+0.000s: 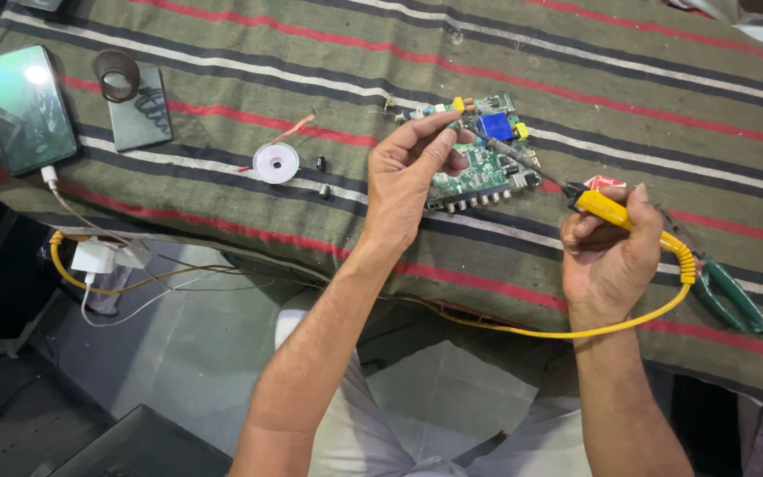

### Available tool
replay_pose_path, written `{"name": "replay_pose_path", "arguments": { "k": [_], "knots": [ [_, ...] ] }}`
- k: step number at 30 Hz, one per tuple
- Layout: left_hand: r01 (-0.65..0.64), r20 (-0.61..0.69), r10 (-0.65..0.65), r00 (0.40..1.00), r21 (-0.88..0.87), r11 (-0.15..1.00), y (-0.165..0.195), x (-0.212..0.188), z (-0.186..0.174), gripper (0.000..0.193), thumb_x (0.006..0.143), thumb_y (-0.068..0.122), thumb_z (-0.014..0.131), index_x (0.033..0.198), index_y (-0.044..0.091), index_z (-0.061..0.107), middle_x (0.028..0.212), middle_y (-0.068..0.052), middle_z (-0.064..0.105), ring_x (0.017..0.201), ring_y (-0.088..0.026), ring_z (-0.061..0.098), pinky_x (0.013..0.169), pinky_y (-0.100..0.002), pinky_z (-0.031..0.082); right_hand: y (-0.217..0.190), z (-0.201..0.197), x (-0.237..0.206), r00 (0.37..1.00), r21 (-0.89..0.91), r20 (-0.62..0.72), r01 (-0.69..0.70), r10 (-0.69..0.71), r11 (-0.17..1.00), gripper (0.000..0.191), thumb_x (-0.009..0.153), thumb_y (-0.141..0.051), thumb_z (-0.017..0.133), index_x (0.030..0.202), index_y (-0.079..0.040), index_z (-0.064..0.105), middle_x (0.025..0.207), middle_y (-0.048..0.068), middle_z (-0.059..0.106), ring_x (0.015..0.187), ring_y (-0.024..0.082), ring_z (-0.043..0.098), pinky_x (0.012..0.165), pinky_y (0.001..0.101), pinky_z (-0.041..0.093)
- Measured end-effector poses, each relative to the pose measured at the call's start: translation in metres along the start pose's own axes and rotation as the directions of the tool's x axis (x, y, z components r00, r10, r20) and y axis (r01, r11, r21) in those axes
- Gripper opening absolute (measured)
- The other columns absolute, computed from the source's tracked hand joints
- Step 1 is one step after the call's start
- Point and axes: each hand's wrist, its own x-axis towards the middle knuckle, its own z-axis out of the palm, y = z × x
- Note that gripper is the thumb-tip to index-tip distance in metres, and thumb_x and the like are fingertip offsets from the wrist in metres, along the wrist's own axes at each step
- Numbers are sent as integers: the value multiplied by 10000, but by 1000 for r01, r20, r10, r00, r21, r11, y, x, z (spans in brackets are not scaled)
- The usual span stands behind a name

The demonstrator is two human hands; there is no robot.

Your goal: The person solders components on a green circuit board, holding the board with one hand and applying a yellow soldering iron to its connectors with the other. They reposition the board repeatedly, use pliers to handle parts, and work with a spool of solder wire on the cloth-covered bench.

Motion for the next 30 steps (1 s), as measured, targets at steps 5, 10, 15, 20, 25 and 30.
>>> {"name": "replay_pose_path", "arguments": {
  "k": [5, 10, 15, 20, 25, 30],
  "knots": [
    [-1, 3, 1, 1000, 6, 1000, 0, 0, 0, 260, 1051, 52, 648, 1301, -10, 679, 1090, -119, 765, 850, -117, 687, 766, -261, 563, 0, 1, 1, 1000, -13, 1, 8, -8, 1000, 322, 1140, -301, 613, 1004, -25, 711, 750, 113, 647, 645, 190, 595, 641, 309, 471],
    [-3, 6, 3, 1000, 11, 1000, 1, 1, 0, 255, 1051, 47, 647, 1298, -8, 681, 1083, -118, 766, 851, -117, 686, 771, -264, 566, 1, 2, 1, 1000, -23, 0, 2, -2, 1000, 291, 1131, -300, 610, 1046, -42, 714, 746, 108, 646, 645, 188, 598, 636, 312, 471],
    [-3, 12, 3, 1000, 5, 1000, 2, -1, 1, 250, 1053, 44, 645, 1295, -7, 685, 1076, -116, 765, 848, -117, 681, 772, -266, 566, 1, 0, 2, 1000, -27, -7, 2, -2, 1000, 309, 1134, -296, 607, 1018, -29, 711, 748, 111, 645, 647, 187, 596, 641, 310, 474],
    [-2, 11, 1, 1000, 10, 1000, 3, -1, 2, 250, 1052, 48, 649, 1293, -6, 688, 1076, -115, 765, 845, -117, 681, 771, -264, 563, 3, -4, 2, 1000, -36, -10, 10, -10, 999, 298, 1130, -301, 604, 1043, -38, 712, 750, 111, 650, 635, 185, 590, 657, 323, 470],
    [19, 4, -19, 1000, 3, 1000, 2, 0, 1, 247, 1048, 55, 655, 1284, -6, 690, 1066, -118, 771, 828, -115, 679, 754, -260, 558, 2, -2, 1, 1000, -13, -5, 3, -3, 1000, 295, 1128, -299, 605, 1043, -41, 719, 732, 111, 644, 616, 190, 583, 667, 330, 471],
    [27, -2, -27, 1000, -2, 1000, 2, -1, 1, 246, 1046, 59, 655, 1280, -8, 691, 1063, -118, 769, 821, -114, 681, 747, -254, 560, 1, 1, 2, 1000, -8, -18, 2, -2, 1000, 305, 1135, -296, 610, 1031, -31, 718, 745, 114, 647, 626, 194, 585, 634, 313, 472]
  ]
}}
